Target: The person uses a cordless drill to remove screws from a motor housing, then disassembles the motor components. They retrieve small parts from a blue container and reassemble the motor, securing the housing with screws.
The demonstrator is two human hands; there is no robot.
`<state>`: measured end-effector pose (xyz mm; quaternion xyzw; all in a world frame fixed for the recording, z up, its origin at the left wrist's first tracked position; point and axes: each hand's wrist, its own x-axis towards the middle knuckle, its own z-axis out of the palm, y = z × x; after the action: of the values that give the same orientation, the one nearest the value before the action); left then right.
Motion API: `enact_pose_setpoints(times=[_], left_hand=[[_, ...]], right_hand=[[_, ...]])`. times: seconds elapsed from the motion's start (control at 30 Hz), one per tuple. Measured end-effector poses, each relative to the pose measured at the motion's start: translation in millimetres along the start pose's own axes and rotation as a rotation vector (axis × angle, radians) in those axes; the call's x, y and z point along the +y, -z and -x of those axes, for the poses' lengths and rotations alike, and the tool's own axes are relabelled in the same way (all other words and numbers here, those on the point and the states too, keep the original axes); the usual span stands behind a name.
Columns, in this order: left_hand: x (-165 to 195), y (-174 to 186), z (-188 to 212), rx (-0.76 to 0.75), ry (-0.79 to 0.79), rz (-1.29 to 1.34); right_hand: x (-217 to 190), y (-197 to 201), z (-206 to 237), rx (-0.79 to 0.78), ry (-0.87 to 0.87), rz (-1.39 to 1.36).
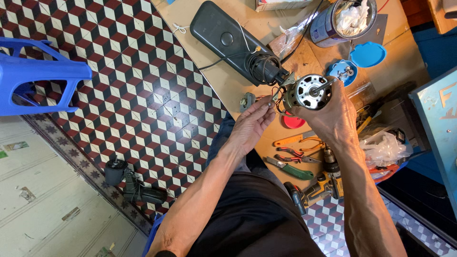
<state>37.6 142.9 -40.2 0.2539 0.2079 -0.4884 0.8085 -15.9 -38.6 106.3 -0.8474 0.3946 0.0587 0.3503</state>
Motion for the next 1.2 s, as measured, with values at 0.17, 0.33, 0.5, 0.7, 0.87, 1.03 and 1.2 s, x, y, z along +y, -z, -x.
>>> enact_pose_setpoints(times=[0.17,0.33,0.5,0.7,0.87,1.03,1.2], left_hand=[[-2,4,-3,0.016,-0.032,0.002],[-7,8,-20,0.086,-0.061,0.032],[-15,3,-30,0.093,-0.090,0.024],[-14,-5,-23,0.045,-0.085,-0.004],[-9,-10,-16,0.025,-0.093,-0.004],[-6,-13,-13,0.008,-0.099,-0.041],[-6,-13,-11,0.013,-0.097,-0.022]], right_hand=[[2,-1,1,-0.003,0.011,0.001],[1,-2,0,0.016,0.066,0.021],[-1,-3,0,-0.001,0.035,0.024],[-1,-2,2,0.016,0.050,0.014],[-3,-1,3,-0.001,0.020,0.024],[-9,1,6,-0.004,0.016,-0.017],[-13,3,11,0.014,0.047,-0.020]])
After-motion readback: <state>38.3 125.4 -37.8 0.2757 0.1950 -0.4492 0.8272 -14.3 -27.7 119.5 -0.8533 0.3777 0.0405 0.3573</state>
